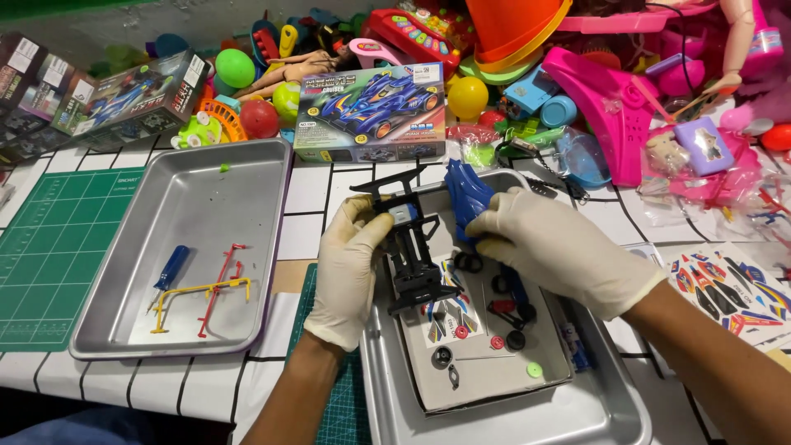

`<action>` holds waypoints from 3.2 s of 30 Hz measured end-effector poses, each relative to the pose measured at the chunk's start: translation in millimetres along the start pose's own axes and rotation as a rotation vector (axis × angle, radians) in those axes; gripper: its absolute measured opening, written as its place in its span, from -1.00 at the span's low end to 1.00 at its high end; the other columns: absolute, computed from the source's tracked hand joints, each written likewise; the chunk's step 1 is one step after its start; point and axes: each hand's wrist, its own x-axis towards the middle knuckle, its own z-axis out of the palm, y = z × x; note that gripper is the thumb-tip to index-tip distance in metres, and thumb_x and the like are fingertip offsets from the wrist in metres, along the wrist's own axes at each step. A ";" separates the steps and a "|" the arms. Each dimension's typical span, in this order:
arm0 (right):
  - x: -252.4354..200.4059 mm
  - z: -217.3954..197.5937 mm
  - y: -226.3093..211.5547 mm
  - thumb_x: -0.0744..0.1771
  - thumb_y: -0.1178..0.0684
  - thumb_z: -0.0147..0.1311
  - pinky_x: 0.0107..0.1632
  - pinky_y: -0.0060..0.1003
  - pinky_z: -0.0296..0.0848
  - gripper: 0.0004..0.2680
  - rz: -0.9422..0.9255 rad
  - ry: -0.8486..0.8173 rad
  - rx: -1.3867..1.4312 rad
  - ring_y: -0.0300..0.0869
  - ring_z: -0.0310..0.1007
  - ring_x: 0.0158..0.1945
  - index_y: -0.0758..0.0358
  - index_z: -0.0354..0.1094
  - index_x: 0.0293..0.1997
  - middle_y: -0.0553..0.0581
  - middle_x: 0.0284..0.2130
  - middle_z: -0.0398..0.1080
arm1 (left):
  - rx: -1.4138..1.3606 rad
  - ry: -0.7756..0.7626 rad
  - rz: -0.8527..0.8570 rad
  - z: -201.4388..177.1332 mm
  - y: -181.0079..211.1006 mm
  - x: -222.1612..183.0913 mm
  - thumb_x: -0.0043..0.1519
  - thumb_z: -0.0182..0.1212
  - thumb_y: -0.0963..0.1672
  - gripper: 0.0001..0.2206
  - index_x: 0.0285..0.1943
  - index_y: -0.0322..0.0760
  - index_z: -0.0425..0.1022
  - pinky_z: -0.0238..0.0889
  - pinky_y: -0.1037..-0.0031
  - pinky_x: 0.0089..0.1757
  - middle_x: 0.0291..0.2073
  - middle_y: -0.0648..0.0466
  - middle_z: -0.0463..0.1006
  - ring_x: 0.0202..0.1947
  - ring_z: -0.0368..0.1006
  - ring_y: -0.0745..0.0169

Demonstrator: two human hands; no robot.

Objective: Assembling a toy car model by fitting the body shell onto the chassis and organizing parts in trays.

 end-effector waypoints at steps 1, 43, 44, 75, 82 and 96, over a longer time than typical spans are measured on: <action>1.2 1.2 -5.6 0.28 0.07 0.22 -0.05 -0.01 0.56 -0.88 -0.001 0.001 0.001 0.08 0.53 -0.10 0.11 0.54 -0.15 0.16 -0.30 0.54 | 0.002 0.000 0.000 -4.7 -4.2 3.5 0.23 0.30 -0.23 -0.72 0.12 -0.27 0.47 0.33 0.51 0.01 -0.14 0.09 0.53 -0.10 0.37 0.36; -10.7 5.6 -29.1 0.28 0.26 0.13 0.07 -0.22 0.55 -0.75 0.348 0.137 1.177 -0.14 0.57 -0.02 0.45 0.51 0.06 0.22 -0.06 0.64 | -0.023 -0.423 0.019 6.2 -7.7 -21.1 0.12 0.37 -0.23 -0.51 0.26 -0.32 0.35 0.41 0.49 0.06 -0.03 0.02 0.54 -0.01 0.47 0.30; -10.8 10.2 -22.8 0.29 0.28 0.14 0.06 -0.25 0.52 -0.77 0.330 0.169 1.188 -0.14 0.54 -0.04 0.44 0.49 0.04 0.22 -0.10 0.60 | 0.021 -0.446 0.037 5.9 -6.2 -21.1 0.16 0.34 -0.20 -0.56 0.23 -0.31 0.36 0.39 0.49 0.08 -0.01 0.03 0.53 0.02 0.46 0.29; -13.7 0.2 -12.1 0.26 0.00 0.28 -0.07 -0.03 0.56 -0.75 0.003 -0.085 -0.022 0.07 0.53 -0.11 0.05 0.50 0.02 0.16 -0.24 0.55 | 0.214 0.176 0.201 -26.4 10.4 25.2 0.25 0.34 -0.15 -0.81 0.03 -0.17 0.57 0.38 0.39 0.06 -0.17 0.16 0.62 -0.08 0.40 0.42; -6.8 30.7 -35.0 0.26 -0.08 0.29 -0.11 -0.14 0.56 -0.73 -0.018 -0.141 -0.468 -0.08 0.52 -0.18 -0.09 0.52 0.06 0.07 -0.25 0.51 | 0.276 0.137 0.179 -17.9 5.0 16.9 0.21 0.38 -0.14 -0.82 -0.03 -0.15 0.59 0.39 0.34 0.04 -0.22 0.12 0.66 -0.11 0.46 0.40; -22.9 46.5 -3.4 0.28 -0.04 0.22 -0.10 -0.14 0.56 -0.74 -0.109 0.026 -0.092 -0.07 0.51 -0.09 -0.10 0.47 0.09 0.01 -0.25 0.51 | 0.198 0.083 0.182 -16.1 6.3 15.2 0.22 0.37 -0.12 -0.83 -0.06 -0.18 0.57 0.45 0.35 -0.07 -0.28 0.12 0.60 -0.17 0.38 0.39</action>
